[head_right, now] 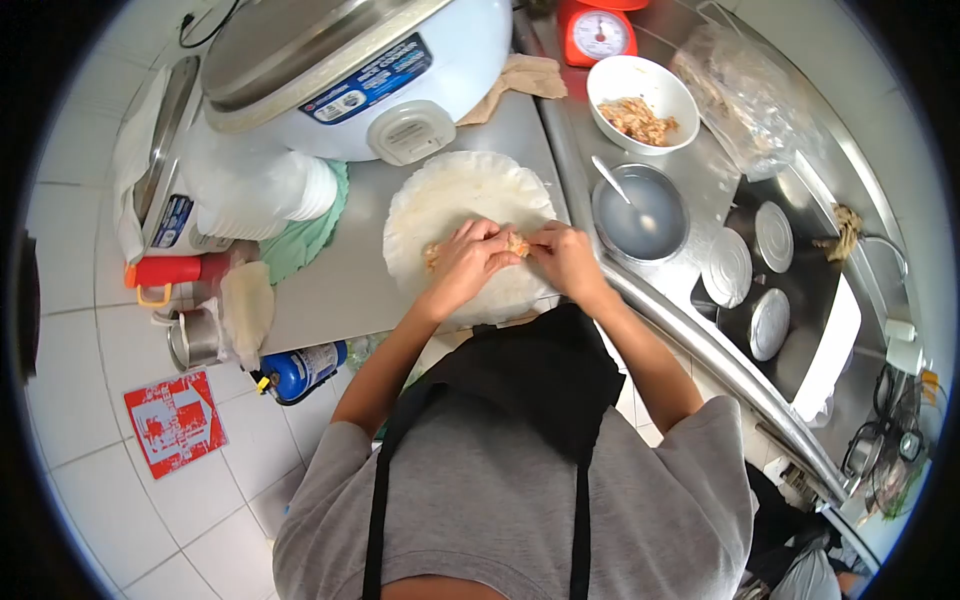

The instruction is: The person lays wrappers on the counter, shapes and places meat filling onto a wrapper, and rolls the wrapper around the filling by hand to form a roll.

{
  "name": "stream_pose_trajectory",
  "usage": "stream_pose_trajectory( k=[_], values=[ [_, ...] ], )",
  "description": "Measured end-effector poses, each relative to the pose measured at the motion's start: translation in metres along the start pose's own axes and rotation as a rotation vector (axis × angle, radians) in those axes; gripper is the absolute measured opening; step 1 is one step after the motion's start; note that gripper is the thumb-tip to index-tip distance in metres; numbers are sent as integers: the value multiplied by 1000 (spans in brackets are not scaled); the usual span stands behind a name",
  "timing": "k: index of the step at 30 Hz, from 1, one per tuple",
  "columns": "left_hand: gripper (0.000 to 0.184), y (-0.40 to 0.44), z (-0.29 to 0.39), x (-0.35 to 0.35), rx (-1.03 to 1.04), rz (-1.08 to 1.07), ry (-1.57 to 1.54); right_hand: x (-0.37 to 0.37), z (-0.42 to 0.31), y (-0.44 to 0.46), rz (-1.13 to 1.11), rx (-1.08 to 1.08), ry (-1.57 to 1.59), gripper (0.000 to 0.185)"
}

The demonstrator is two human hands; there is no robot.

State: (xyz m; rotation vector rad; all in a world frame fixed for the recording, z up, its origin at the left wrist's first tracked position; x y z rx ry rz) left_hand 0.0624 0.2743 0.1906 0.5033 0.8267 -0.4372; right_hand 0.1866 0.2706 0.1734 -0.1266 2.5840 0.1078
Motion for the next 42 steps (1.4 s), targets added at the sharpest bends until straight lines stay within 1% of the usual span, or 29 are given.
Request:
stream_pose_trajectory(
  k=[1,3,4,5,6,7,9,12,13,14,15,16,17,19,20,23,24,26,28,29,32,35,37,38,40,41,42],
  values=[
    [35,1,0,3,0,1,-13,0,-2,-1,50,-8,2,18],
    [35,7,1,11,28,-10,-51,-7,-2,-2,103,45,41,21],
    [30,7,6,10,68,37,-38,-7,0,-4,116,33,20,22],
    [27,10,8,12,97,40,-29,-8,4,-5,132,24,-6,22],
    [25,11,10,16,122,42,-22,-7,0,-7,159,-40,-15,23],
    [25,12,9,21,116,29,-8,-7,-7,-7,179,-106,-24,24],
    [26,16,8,26,95,12,38,-14,-9,-7,170,-92,-48,26],
    [29,13,11,15,44,9,183,-14,-19,-9,85,-211,-47,37],
    [32,9,6,13,27,-11,154,-4,-23,-8,30,-263,-22,41],
    [35,2,0,8,2,-29,132,7,-16,-8,-69,-250,-78,44],
    [38,-5,-9,1,-30,-41,117,12,-12,-7,-97,-308,-108,44],
    [45,-12,-15,-4,-35,-60,107,11,-15,-8,-92,-333,-129,44],
    [47,-17,-20,-13,-42,-31,108,12,-18,-6,-90,-362,-152,44],
    [51,-30,-29,-27,-57,14,102,16,-34,-4,-107,-353,-272,44],
    [55,-35,-37,-27,-109,-51,-1,19,-40,-1,-104,-346,-342,45],
    [57,-43,-45,-30,-47,9,-27,33,-54,2,-65,-451,-426,52],
    [54,-45,-45,-34,-54,44,-35,40,-61,2,-24,-512,-452,46],
    [49,-48,-44,-40,-64,107,-48,53,-64,6,-62,-528,-464,41],
    [45,-53,-70,-30,-163,64,-335,66,-68,7,-82,-565,-487,33],
    [43,-56,-81,-23,-208,45,-479,71,-68,9,-97,-561,-509,33],
    [39,-53,-56,-41,40,82,-32,77,-72,13,-112,-556,-538,33],
    [39,-64,-77,-35,-105,37,-152,85,-73,14,-111,-546,-521,33],
    [41,-67,-65,-47,-110,113,-162,94,-71,19,-150,-538,-568,33],
    [42,-65,-62,-54,-104,154,-162,92,-73,20,-128,-531,-526,33],
    [44,-74,-73,-54,-102,136,-104,83,-81,19,-85,-512,-445,32],
    [46,-79,-78,-51,-104,121,-79,90,-80,19,-107,-536,-467,32],
    [46,-84,-80,-49,-155,104,-146,101,-79,19,-138,-556,-486,31]
  ],
)
Point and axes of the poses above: each hand's wrist, its own y-axis towards the middle knuckle, its own x-axis out of the palm, z = x × y, the point moved 9 cm from there along y, towards the middle knuckle, and after that the axes turned 3 degrees about x, right-handed, at the moved point
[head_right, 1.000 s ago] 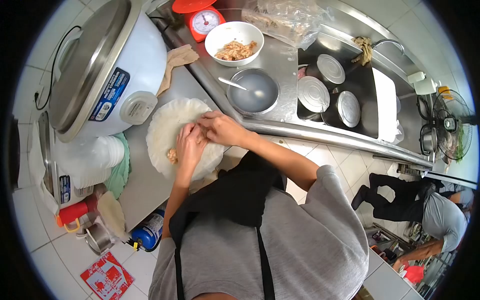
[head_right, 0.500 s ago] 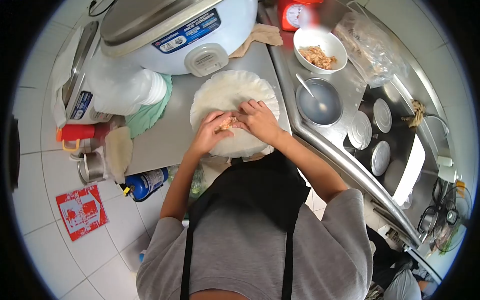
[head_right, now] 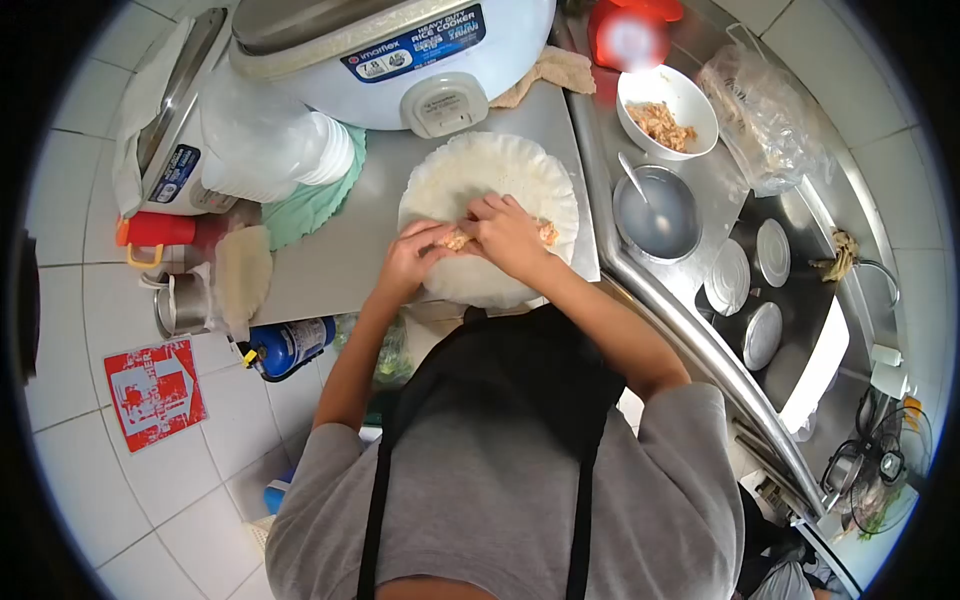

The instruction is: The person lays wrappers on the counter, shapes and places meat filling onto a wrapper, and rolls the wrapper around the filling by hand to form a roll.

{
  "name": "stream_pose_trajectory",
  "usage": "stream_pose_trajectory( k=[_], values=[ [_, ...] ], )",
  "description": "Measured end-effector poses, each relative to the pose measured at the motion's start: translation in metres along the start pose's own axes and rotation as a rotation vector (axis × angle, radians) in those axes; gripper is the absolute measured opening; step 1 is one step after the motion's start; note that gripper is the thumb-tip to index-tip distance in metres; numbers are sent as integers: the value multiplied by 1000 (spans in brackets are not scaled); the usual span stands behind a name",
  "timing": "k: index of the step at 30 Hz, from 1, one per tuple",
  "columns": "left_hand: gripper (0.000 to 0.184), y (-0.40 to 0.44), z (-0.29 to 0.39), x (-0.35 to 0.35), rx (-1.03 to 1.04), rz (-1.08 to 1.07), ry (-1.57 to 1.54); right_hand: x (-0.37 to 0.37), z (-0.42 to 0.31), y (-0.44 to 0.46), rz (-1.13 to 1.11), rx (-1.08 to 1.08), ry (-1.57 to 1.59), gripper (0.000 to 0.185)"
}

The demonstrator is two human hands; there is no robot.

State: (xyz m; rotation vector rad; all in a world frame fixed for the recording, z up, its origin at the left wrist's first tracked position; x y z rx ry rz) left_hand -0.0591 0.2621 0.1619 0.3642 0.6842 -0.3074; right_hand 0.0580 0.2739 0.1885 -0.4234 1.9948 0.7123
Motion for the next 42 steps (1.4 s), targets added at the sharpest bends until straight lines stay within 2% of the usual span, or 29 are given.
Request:
stream_pose_trajectory(
  k=[2,6,7,9,11,14,19,23,29,32,35,42],
  values=[
    [46,2,-8,-4,-95,-16,-110,8,-5,6,-14,-35,-1,32],
    [47,-9,-4,-15,-121,10,-58,14,-15,15,-71,-22,-43,35],
    [47,-9,0,-17,-109,21,-32,19,-17,17,-107,-24,-79,36],
    [47,-7,10,-22,-59,15,60,-3,-6,12,43,31,-28,35],
    [46,-3,24,-20,11,-14,182,-25,10,1,60,81,-6,37],
    [40,12,25,4,77,-77,213,-38,31,-23,-85,92,7,43],
    [38,31,41,25,197,-126,260,-27,41,-36,-94,57,103,43],
    [41,36,51,40,260,-158,268,-39,41,-37,-4,75,172,38],
    [38,43,59,33,96,-66,303,-45,51,-38,-19,100,303,39],
    [38,50,53,46,64,-105,273,-42,59,-44,-67,111,370,38],
    [39,50,52,46,74,-81,281,-44,63,-42,-43,93,353,37],
    [37,58,66,58,134,-46,234,-45,75,-45,-153,196,454,35]
  ],
)
Point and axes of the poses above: each hand's wrist, its own y-axis towards the middle knuckle, its own x-axis out of the palm, z = x × y, the point moved 9 cm from there along y, towards the middle knuckle, and after that the axes turned 3 degrees about x, right-handed, at the moved point
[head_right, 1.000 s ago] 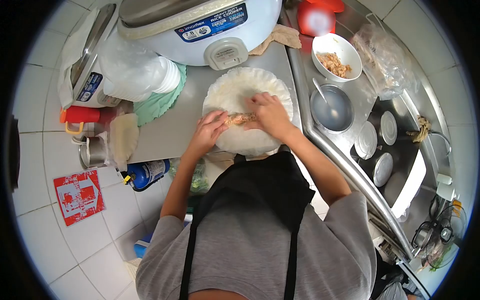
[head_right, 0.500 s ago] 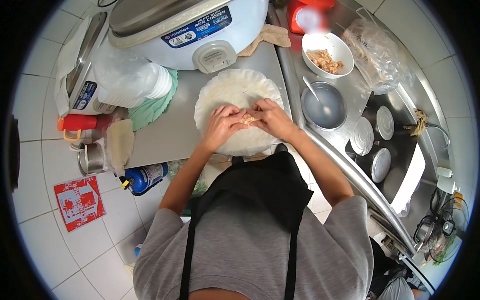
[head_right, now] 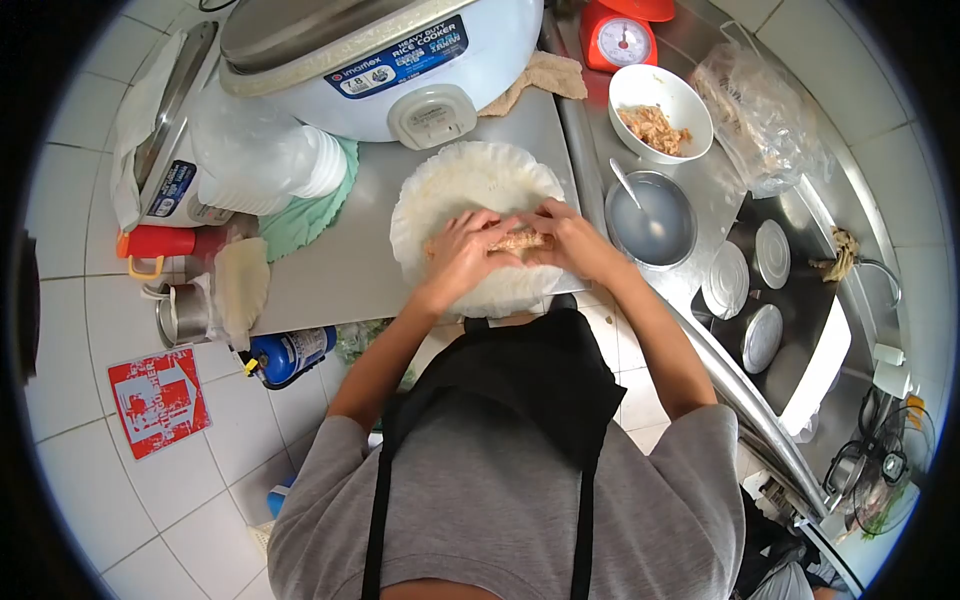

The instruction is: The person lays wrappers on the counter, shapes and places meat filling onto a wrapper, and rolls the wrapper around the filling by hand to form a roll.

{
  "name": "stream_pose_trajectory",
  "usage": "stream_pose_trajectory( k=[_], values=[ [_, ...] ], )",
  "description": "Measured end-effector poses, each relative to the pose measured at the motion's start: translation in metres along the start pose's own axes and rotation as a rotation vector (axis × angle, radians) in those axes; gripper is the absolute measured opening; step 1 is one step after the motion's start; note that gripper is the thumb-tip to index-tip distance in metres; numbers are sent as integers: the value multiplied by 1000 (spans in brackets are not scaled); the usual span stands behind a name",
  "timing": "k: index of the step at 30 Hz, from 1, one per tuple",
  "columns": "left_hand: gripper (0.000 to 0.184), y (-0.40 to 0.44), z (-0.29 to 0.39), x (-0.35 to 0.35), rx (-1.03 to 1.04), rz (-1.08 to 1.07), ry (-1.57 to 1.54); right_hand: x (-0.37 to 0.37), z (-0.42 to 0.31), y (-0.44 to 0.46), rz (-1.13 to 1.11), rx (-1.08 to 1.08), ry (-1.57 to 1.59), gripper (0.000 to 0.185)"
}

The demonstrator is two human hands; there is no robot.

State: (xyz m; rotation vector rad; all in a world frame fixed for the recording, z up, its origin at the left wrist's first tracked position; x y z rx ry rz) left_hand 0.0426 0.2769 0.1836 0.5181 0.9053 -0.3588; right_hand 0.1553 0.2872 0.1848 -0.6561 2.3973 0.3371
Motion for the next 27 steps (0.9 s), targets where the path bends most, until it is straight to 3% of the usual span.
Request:
stream_pose_trajectory(
  k=[5,8,13,18,21,27],
  values=[
    [36,10,-4,25,-70,-73,-96,-1,7,-1,-20,43,-55,36],
    [31,6,3,9,-15,45,-51,-6,-6,-5,51,24,-48,38],
    [31,-22,-27,-16,-78,-28,-41,-2,5,-8,43,104,-40,42],
    [34,-38,-47,-41,-55,-5,-116,-1,-33,2,154,-55,-339,27],
    [35,-42,-56,-36,-67,-30,-197,32,-42,18,96,-140,-405,32],
    [34,-39,-44,-34,-24,-18,-148,48,-48,29,148,-165,-505,21]
  ],
)
Point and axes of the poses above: each hand's wrist, its own y-axis towards the middle knuckle, its own x-axis out of the palm, z = x × y, the point moved 9 cm from there along y, towards the middle knuckle, and after that the axes turned 3 degrees about x, right-handed, at the moved point
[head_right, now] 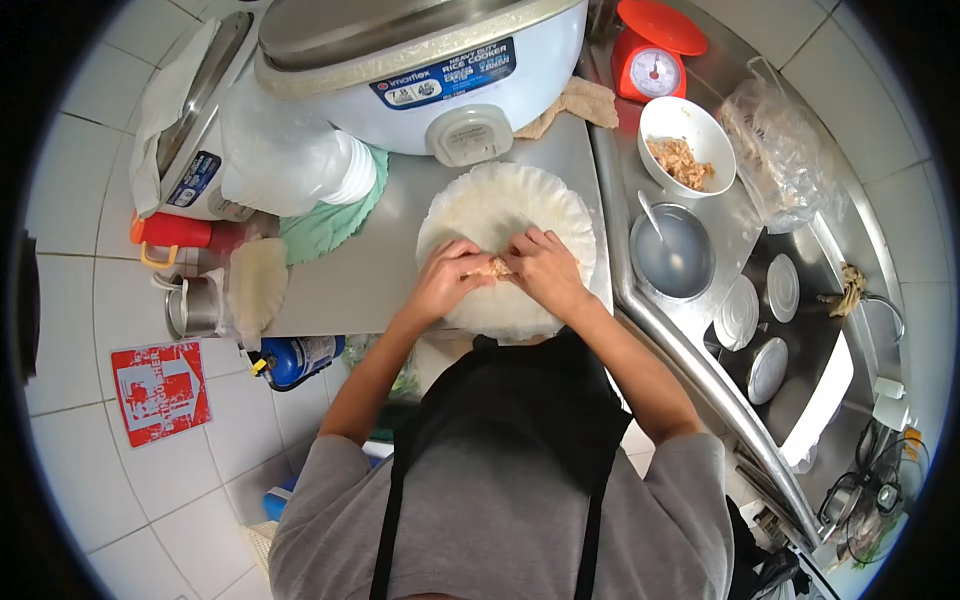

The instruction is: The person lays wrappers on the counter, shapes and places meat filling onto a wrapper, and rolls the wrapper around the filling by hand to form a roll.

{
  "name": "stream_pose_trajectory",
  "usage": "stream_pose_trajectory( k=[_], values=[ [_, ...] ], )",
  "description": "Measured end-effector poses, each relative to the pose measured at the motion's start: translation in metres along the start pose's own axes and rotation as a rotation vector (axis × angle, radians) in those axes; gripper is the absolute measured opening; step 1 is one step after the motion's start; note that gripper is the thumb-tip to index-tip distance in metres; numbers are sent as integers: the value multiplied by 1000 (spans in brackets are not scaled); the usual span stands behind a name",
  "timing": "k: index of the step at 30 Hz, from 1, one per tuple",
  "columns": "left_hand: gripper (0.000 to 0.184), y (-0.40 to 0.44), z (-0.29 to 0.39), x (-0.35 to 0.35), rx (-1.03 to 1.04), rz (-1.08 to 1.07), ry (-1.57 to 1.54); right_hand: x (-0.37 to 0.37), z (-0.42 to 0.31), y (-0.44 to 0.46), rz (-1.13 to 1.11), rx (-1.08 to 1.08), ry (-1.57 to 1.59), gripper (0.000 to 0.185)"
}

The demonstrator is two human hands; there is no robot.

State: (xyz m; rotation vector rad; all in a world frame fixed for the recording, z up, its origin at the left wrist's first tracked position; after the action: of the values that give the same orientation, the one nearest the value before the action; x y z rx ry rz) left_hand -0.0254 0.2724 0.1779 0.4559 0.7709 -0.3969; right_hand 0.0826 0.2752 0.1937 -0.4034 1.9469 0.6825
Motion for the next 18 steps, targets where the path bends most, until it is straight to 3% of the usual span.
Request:
stream_pose_trajectory(
  k=[5,8,11,16,18],
  values=[
    [36,-9,-10,-8,-52,102,-69,-11,-5,3,16,0,69,24],
    [43,-9,-22,-7,-28,4,-82,1,-7,4,-19,0,74,27],
    [42,-11,-10,-24,-49,77,-111,5,-10,11,-68,-19,68,29],
    [42,-23,-26,-22,-18,21,-122,23,-25,23,-102,-47,64,29],
    [40,-23,-22,-31,-41,62,-92,20,-29,24,-14,-47,83,25]
  ],
)
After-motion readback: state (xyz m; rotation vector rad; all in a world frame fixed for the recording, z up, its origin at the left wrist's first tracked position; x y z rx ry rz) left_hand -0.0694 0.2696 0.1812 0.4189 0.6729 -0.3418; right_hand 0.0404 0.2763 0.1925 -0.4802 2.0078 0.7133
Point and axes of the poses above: each hand's wrist, its own y-axis towards the middle knuckle, its own x-axis out of the palm, z = x × y, the point moved 9 cm from there along y, towards the middle knuckle, and after that the axes turned 3 degrees about x, right-handed, at the moved point
